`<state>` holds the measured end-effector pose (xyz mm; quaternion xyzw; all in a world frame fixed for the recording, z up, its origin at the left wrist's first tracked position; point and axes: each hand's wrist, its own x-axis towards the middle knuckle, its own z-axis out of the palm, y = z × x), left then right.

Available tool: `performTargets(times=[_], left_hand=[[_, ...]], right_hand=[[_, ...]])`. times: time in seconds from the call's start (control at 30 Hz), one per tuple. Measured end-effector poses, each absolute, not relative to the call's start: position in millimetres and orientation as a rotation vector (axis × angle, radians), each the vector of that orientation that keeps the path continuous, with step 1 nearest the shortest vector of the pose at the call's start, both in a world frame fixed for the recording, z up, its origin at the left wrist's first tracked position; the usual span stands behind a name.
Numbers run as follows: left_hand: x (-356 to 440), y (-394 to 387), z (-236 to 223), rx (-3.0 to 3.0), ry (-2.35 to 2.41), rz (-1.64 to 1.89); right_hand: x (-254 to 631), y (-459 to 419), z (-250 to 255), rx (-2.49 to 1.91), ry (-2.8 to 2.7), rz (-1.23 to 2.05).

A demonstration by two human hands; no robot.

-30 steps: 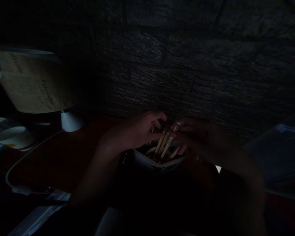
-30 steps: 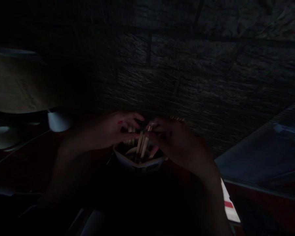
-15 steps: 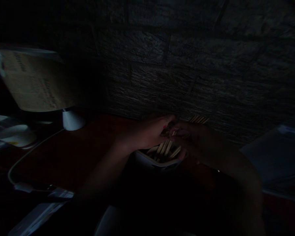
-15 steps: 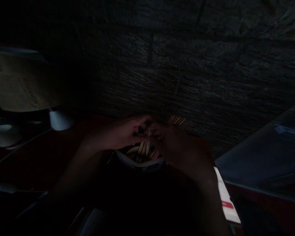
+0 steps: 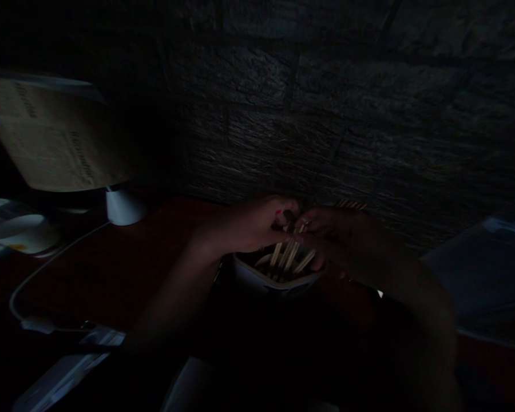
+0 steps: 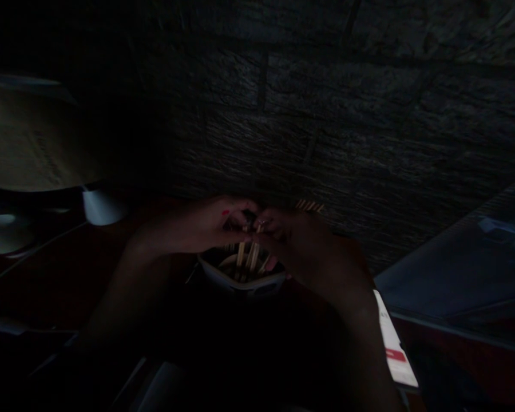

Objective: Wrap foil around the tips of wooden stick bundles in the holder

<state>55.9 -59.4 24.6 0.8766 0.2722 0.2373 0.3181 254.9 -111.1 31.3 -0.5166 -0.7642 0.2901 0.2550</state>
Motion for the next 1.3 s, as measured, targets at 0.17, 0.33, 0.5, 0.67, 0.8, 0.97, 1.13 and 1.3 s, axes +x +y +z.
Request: performTargets(times=[0.17,0.33,0.5,0.67,0.8,0.97,1.13,1.3], left_hand=[[58,-56,23,2.263,0.726,0.636],[64,-54,18,2.282,0.684,0.652],[68,-51,15,2.241,0.625,0.646],[70,-51,15,2.236,0.608,0.636],[66,-51,18,2.235,0.621,0.622],[52,-50,25,2.15,0.623,0.585],[44,-49,28,2.157,0.595,0.564],[43,-48,27,2.19,0.633,0.57]], right_hand=[[255,-110,32,-1.353,-2.104,0.751],[256,-110,30,-1.371,-2.119,0.709],[259,-109,28,-1.388,-2.118,0.766],[261,-110,30,-1.373,-2.168,0.495],[260,-111,36,-1.346,-2.189,0.389],[254,-109,36,-1.262,-2.193,0.561],[251,-106,30,-1.16,-2.145,0.755],[252,-104,29,-1.158,-2.106,0.687]])
